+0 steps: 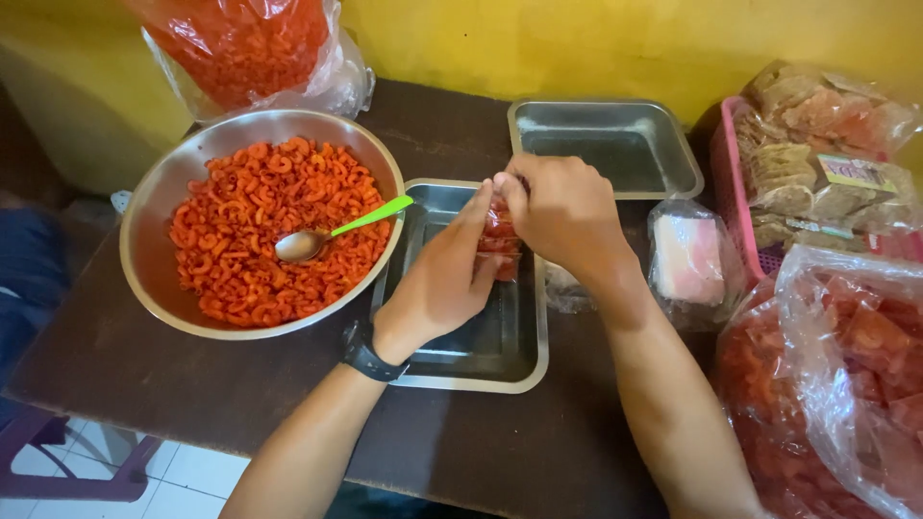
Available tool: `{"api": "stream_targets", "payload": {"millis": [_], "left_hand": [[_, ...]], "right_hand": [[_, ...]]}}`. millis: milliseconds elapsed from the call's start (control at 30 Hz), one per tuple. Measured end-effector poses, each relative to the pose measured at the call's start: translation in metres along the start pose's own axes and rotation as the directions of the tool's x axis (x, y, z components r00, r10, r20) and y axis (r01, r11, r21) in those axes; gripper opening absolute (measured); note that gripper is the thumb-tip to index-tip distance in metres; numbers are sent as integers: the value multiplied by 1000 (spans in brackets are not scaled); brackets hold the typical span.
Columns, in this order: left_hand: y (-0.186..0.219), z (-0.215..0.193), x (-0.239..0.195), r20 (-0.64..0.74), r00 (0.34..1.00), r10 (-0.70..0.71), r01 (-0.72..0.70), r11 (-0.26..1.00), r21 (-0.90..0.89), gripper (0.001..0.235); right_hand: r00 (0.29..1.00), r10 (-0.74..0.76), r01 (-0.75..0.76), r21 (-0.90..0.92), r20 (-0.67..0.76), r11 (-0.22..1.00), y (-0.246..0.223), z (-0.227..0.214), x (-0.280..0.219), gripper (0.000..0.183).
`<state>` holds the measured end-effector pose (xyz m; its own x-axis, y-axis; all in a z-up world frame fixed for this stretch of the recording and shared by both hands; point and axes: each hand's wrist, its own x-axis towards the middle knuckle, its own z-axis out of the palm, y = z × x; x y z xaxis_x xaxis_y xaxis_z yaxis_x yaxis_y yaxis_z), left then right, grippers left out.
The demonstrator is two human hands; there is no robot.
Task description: Filling small plastic bags with red snacks and seasoning packets using a spoon.
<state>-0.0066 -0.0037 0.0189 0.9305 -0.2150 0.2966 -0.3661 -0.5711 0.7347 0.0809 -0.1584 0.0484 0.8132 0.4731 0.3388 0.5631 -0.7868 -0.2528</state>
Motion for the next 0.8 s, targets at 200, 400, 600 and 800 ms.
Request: {"api": "stream_targets", "payload": {"millis": [200,400,600,800], "left_hand": [[-7,6,-1,-431,876,215,-172,976,137,23],[-38,21,1,-482,830,280,-149,945,292,23],[-25,12,0,-459,793,400,-307,914,267,21],[-11,34,-8,-44,811,583,-566,802,189,18]], "right_hand": [[969,-32,102,280,-243,954,-3,8,1,43],[943,-178,295,456,-281,840,-42,-17,-8,16],[994,-60,85,291,-93,953,-6,-28,-17,39],[964,166,-175,27,209,984,17,-75,-32,23]]}}
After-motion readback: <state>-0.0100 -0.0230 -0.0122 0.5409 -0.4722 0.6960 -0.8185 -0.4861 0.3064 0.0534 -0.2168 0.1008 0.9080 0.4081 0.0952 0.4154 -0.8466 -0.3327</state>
